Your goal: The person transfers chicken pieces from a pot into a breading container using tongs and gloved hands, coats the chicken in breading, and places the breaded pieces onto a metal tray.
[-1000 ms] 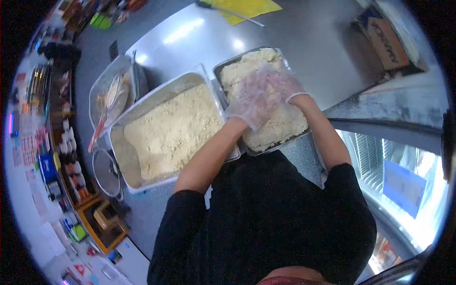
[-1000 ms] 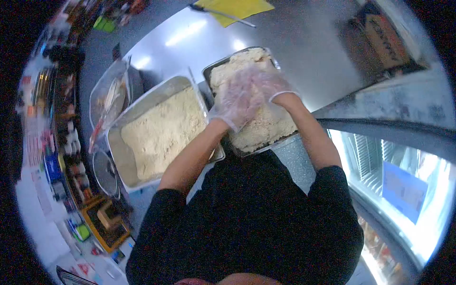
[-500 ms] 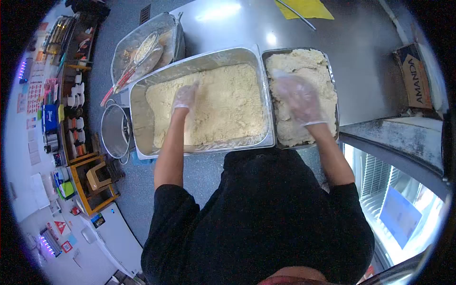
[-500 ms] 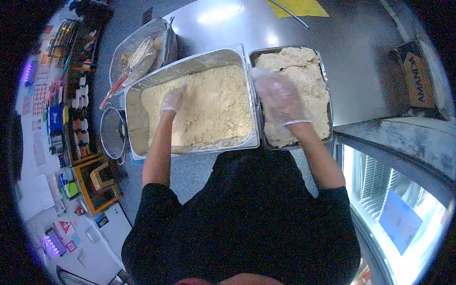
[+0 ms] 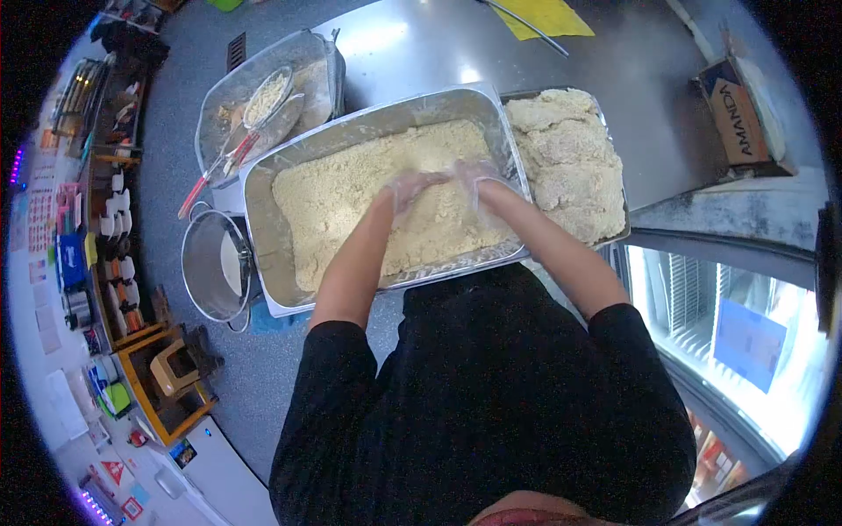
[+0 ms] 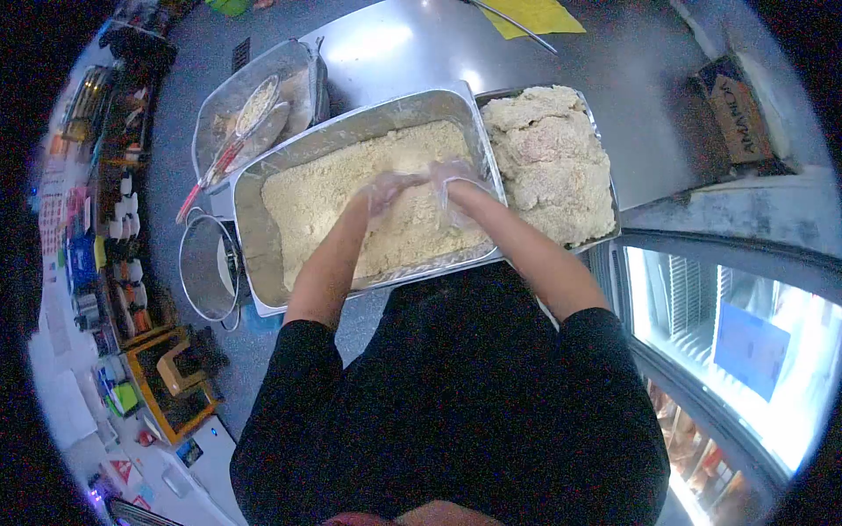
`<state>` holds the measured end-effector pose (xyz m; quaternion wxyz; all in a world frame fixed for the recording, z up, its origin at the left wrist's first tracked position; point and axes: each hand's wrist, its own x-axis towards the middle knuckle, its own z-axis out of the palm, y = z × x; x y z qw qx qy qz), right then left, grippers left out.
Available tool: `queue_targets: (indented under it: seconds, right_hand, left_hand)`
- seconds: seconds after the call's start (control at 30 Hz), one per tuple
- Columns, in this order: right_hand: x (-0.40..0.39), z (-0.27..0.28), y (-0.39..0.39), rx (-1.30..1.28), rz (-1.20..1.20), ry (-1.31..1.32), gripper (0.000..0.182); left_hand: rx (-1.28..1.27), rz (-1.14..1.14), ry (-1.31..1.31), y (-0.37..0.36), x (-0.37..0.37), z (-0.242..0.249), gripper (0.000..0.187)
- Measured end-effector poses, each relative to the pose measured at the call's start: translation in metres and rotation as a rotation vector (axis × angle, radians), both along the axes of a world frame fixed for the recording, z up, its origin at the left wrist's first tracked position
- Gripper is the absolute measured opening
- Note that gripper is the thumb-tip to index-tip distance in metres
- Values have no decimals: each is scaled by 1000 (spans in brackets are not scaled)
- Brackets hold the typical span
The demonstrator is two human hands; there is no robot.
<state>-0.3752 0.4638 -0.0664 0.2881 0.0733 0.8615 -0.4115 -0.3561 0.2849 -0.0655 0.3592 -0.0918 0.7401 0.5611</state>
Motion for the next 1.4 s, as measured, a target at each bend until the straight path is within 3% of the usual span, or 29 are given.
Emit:
queue_targets:
  seconds: [0.03,0.1,0.2,0.27,0.33,0.4,0.47,0.57,0.63,0.7,0.77,0.8,0.9,0.97,1.0,1.07,1.13,1.2,1.23,1.3,1.4]
  right_hand:
    - [1,1,1,-82,-81,-65,52]
    - [-1,-3,6,-155,-167,-118,47]
    - [4,-14,11,-266,-133,-21,38]
    - [22,5,7,-536,-240,-115,29]
    - [33,35,-4,-625,-299,-217,29]
    - [35,49,-14,-715,-349,-332,28]
    - [30,53,-24,-603,-266,-386,53]
    - [38,92,-40,-707,-296,-358,57]
    - [30,85,-41,-802,-218,-443,64]
    - [24,84,-46,-889,-141,-530,72]
    - [26,89,-58,-918,161,-302,77]
    - [27,88,-64,-918,170,-306,77]
    - [31,80,-80,-953,294,-161,64]
    - [29,72,-85,-738,316,-88,47]
    - [30,68,-88,-741,323,-86,47]
    - [33,59,-94,-631,247,-79,35]
    - [37,69,-93,-670,239,-134,37]
    - [42,84,-93,-705,231,-186,39]
    - [46,93,-94,-714,165,-231,41]
    - [50,97,-93,-717,99,-271,43]
    - [49,91,-89,-929,15,-422,45]
  left_hand:
    - [9,-9,4,5,-1,-6,68]
    - [-209,132,-117,14,-8,-14,70]
    - [-137,176,-71,11,-1,11,71]
    - [-177,183,-35,4,2,19,66]
    - [-216,198,4,-9,3,31,60]
    - [-60,141,65,-34,8,46,51]
    - [-107,157,90,-58,10,62,49]
    - [-169,151,156,-84,20,103,47]
    - [-179,138,207,-94,24,124,48]
    - [-361,161,298,-100,28,137,58]
    - [-415,57,403,-101,29,148,58]
    - [-464,-56,509,-99,30,155,58]
    - [-540,-152,665,-91,43,170,59]
    - [-543,-169,610,-90,49,178,59]
    - [-542,-193,559,-92,51,180,60]
    - [-520,-172,614,-99,56,175,58]
    - [-493,-156,672,-109,60,159,56]
    - [-303,55,679,-122,64,133,57]
    - [-301,55,683,-128,68,124,57]
    - [-83,229,245,-136,75,108,64]
    - [28,197,240,-137,97,91,71]
